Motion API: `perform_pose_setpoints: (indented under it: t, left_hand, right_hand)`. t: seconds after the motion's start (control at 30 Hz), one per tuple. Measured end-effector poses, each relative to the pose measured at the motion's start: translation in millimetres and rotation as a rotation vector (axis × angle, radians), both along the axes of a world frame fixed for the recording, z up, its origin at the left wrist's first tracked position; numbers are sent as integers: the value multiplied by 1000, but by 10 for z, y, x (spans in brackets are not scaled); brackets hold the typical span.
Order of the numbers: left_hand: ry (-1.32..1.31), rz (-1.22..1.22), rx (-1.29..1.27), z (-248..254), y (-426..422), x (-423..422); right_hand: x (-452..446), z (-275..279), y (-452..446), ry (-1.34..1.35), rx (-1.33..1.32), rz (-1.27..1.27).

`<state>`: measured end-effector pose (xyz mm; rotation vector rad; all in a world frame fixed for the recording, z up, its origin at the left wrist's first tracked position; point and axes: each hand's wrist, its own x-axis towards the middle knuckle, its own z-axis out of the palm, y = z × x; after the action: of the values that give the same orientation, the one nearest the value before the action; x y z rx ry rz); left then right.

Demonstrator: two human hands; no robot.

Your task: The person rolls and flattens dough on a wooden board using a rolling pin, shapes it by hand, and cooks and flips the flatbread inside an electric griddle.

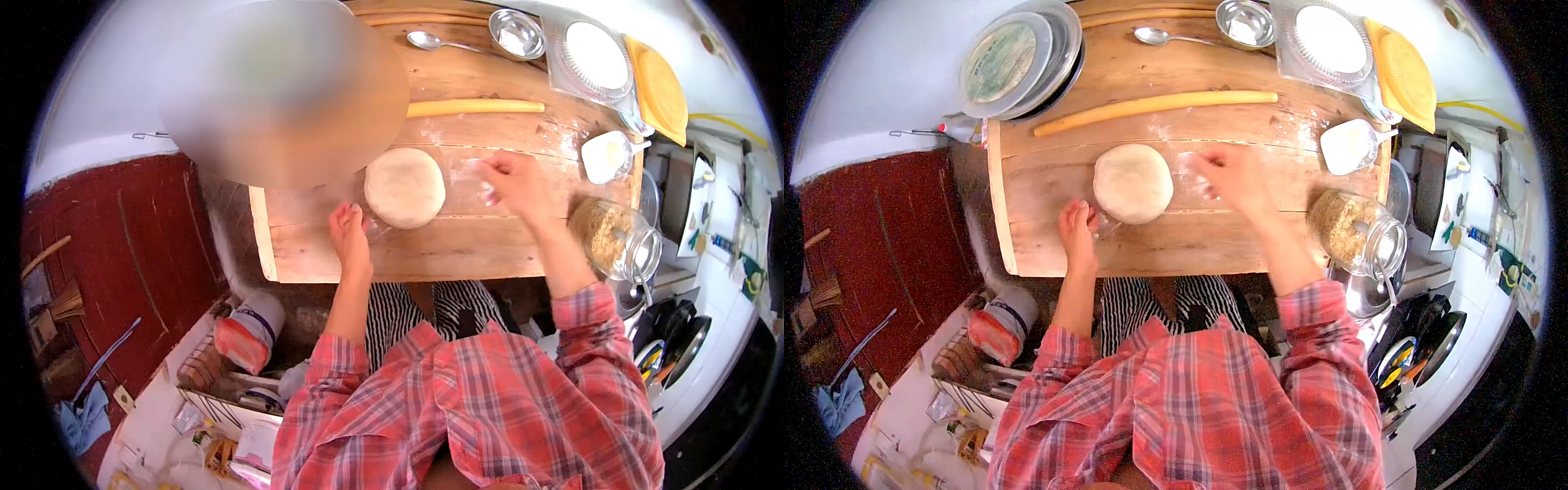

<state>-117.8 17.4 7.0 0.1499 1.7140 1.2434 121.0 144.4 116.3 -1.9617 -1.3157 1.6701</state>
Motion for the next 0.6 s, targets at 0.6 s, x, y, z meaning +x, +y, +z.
perform_pose_setpoints:
  t: [0.6]
  left_hand:
    - [232,-47,80,-73,146,-198]
  right_hand:
    - [-787,-1154,-706,-557,893,644]
